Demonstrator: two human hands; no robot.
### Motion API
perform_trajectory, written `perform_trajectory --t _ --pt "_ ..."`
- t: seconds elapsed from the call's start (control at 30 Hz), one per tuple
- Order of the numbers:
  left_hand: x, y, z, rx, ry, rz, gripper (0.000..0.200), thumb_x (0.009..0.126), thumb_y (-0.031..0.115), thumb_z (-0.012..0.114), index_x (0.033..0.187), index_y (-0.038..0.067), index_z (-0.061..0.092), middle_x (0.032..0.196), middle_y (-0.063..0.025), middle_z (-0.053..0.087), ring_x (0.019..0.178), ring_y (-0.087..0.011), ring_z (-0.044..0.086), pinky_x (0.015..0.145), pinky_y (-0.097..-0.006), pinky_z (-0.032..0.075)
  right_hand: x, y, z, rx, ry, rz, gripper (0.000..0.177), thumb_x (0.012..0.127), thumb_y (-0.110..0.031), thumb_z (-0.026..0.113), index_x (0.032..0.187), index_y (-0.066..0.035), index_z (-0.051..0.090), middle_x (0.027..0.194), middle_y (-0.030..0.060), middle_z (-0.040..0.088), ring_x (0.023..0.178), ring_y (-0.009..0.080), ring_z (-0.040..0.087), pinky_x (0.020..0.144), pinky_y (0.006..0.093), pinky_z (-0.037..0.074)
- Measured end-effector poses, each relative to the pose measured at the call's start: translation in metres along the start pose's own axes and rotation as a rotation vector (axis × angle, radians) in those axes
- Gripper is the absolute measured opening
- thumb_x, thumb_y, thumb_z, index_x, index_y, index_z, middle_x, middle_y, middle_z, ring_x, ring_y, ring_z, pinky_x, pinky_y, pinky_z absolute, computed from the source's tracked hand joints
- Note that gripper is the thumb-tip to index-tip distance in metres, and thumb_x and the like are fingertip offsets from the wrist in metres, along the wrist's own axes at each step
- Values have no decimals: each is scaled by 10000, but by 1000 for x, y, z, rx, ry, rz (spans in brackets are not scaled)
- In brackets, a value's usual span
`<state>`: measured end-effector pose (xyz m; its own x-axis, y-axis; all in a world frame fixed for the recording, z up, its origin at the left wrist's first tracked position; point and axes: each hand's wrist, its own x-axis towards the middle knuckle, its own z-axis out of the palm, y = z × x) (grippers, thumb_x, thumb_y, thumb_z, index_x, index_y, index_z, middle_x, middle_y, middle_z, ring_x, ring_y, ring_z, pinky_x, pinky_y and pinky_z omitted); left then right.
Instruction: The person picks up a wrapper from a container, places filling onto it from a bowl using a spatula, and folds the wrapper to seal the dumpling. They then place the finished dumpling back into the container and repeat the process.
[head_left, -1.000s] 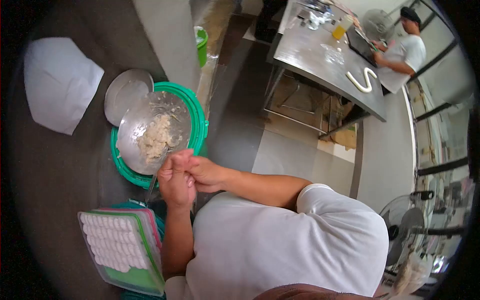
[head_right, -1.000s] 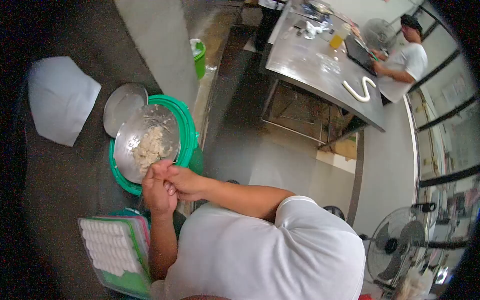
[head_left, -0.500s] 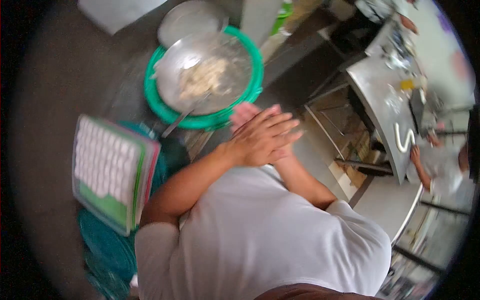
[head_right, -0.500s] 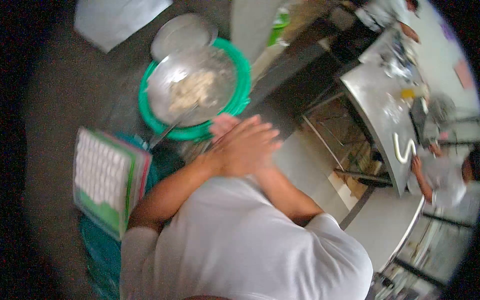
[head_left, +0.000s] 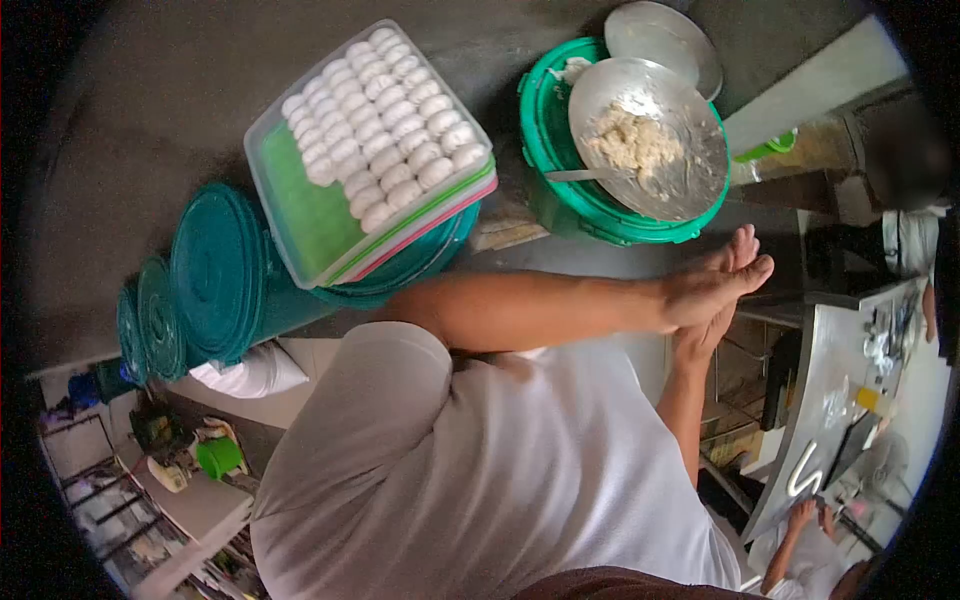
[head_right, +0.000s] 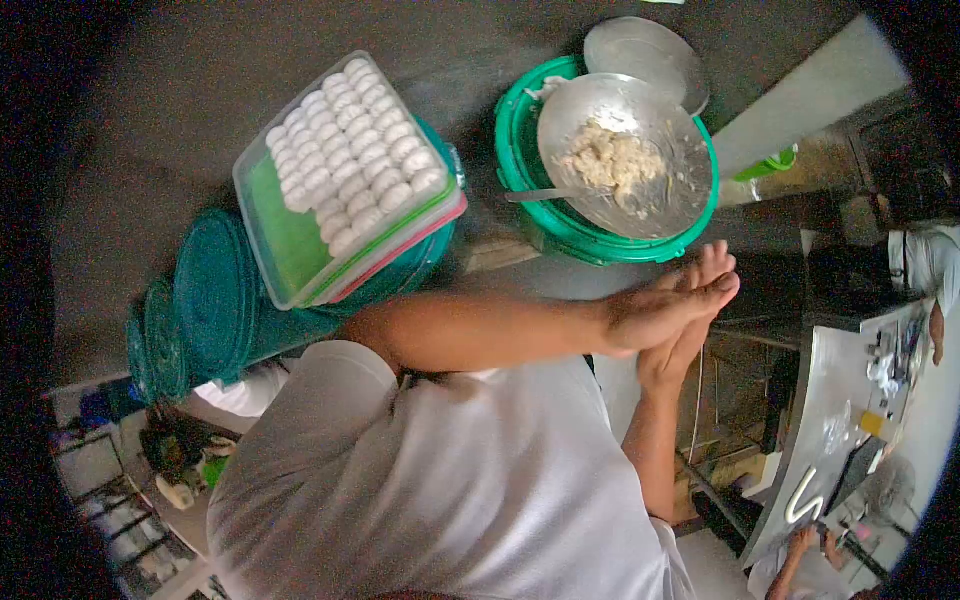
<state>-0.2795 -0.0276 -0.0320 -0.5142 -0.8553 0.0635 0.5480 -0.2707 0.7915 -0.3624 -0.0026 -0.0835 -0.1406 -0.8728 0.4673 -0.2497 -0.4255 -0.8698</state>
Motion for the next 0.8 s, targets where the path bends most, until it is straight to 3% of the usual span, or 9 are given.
perform_trajectory --t 0.03,0.1,0.13,0.17,0.23,0.27,0.37,0.63,0.8 --pt "-9 18 -11 3 8 6 729 994 450 494 1485 -35 259 1538 -194 295 1436 -262 264 1167 -357 214 5 16 -8 -57 35 35 623 1025 -395 409 1475 24 307 1505 162 363 1395 272 342 1157 369 230" --pt "-24 55 -40 722 -180 154 592 937 360 598 1388 1 464 1418 -207 462 1348 -315 408 1131 -392 290 9 35 -30 -9 -168 416 538 1019 -365 482 1385 27 441 1311 161 547 1210 261 517 1045 364 375" --pt "-24 56 -56 1035 -37 440 469 869 267 653 1264 23 585 1285 -208 563 1232 -348 508 1082 -445 348 7 54 -25 137 -20 486 445 999 -319 550 1274 31 538 1167 104 613 1058 189 571 930 318 448" --pt "-24 61 -76 1474 41 491 426 869 212 626 1250 27 583 1285 -199 557 1224 -373 502 1056 -487 362 1 66 -29 175 92 618 379 988 -266 579 1228 26 557 1170 103 613 1031 163 579 929 293 445" --pt "-25 67 -111 1950 299 236 361 903 164 508 1229 20 561 1255 -249 545 1243 -414 467 1022 -526 368 7 78 -33 201 47 684 340 981 -240 591 1194 24 567 1116 105 626 980 163 595 885 300 477" --pt "-23 77 -119 1979 298 -82 324 918 150 464 1192 4 556 1245 -270 539 1170 -417 541 978 -524 416 11 84 -32 205 42 684 340 981 -240 591 1194 24 567 1116 105 626 980 163 595 885 300 477" --pt "-23 65 -144 1959 307 -208 279 919 133 456 1138 5 573 1167 -264 579 1031 -413 628 885 -513 490 32 97 -22 404 99 779 304 971 -214 604 1159 23 576 1036 100 640 912 182 616 821 314 516" --pt "-6 58 -135 2073 22 -243 239 896 119 476 1016 0 645 996 -248 661 910 -398 678 770 -494 549 59 129 -7 445 115 778 174 936 -138 640 955 4 540 822 63 570 692 164 611 621 298 564" --pt "-9 113 -104 2067 100 -341 225 869 102 495 951 -15 668 929 -277 670 892 -405 680 787 -511 540 63 112 -5 497 105 774 428 932 -97 631 1264 67 417 871 104 565 703 174 616 630 298 582"
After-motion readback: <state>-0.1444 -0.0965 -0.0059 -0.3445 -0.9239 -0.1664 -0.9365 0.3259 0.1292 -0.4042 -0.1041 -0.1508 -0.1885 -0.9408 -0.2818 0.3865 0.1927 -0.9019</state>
